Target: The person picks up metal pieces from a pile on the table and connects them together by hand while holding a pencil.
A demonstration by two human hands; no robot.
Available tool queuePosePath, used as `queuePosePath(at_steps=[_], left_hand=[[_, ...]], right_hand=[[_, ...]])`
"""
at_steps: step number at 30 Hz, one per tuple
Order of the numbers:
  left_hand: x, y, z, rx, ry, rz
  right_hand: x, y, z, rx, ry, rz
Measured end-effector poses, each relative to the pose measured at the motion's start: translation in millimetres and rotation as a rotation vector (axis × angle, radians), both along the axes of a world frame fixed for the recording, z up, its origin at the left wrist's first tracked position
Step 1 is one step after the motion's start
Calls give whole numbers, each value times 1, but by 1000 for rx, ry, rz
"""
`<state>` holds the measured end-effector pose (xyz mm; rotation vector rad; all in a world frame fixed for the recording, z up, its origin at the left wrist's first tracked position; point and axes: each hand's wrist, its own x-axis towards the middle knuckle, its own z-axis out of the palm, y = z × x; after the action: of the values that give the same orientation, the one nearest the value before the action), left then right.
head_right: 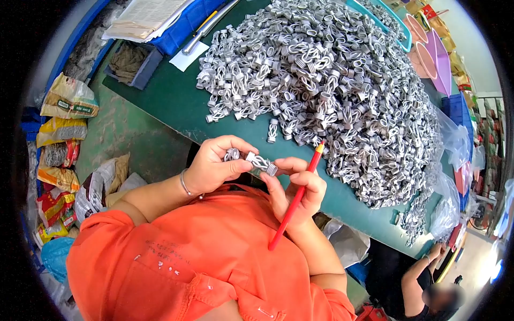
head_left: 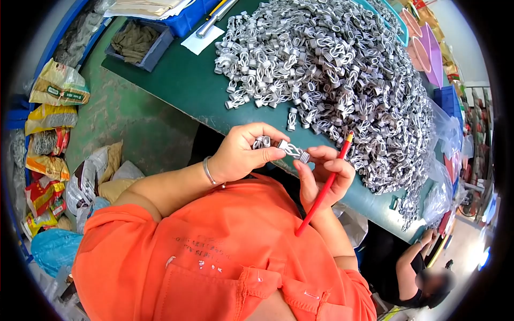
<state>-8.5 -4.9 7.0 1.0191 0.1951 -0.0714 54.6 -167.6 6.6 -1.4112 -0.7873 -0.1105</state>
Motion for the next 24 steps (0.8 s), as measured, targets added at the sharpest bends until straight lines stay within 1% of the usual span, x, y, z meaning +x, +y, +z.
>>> queuePosePath(at_steps=[1, 3, 4, 6, 7, 8, 9, 11, 12, 13, 14, 15, 17, 19, 20, 21, 22, 23, 24], left_hand=[[0, 1, -2, 0, -1, 0], [-1, 2, -6, -126, 12, -93], [0, 0, -4, -124, 10, -94], [5, -3, 6, -490, 128, 125], [5, 1, 2, -484, 123, 126], [4, 6, -6, -565, 109, 130], [3, 11, -11, -647, 96, 133], [3, 15, -17, -618, 86, 148], [2, 17, -21, -610, 36, 104], [2, 17, -21, -601, -12, 59], [2, 14, -19, -546, 37, 99], [1, 12, -17, -545, 38, 97], [1, 9, -14, -375, 58, 125], [0, 6, -15, -326, 69, 156], [1, 4, -11, -218, 84, 179], [2, 3, -9, -109, 101, 201], [2, 2, -11, -44, 96, 190], [3, 1, -11, -44, 100, 186], [3, 1, -10, -8, 90, 144]], right_hand=[[1, 0, 2, 0, -1, 0], [3, -1, 5, -34, -110, 62], [4, 0, 8, -26, -137, 78], [9, 2, 8, -48, -96, 39], [11, 3, 6, -70, -50, 4], [14, 5, 4, -115, 48, -56], [21, 8, -5, -225, -24, -149], [32, 11, -13, -450, -278, -188], [38, 15, -13, -495, -427, -168], [41, 16, -17, -613, -513, -152], [42, 17, -22, -662, -553, -157], [41, 18, -24, -711, -592, -161], [40, 18, -20, -737, -587, -155], [37, 19, -22, -463, -430, -191], [32, 19, -22, -380, -276, -216], [28, 15, -23, -245, 18, -90], [21, 14, -13, -154, 250, -38], [15, 14, 1, -60, 481, 13], [13, 12, 8, -49, 567, 67]])
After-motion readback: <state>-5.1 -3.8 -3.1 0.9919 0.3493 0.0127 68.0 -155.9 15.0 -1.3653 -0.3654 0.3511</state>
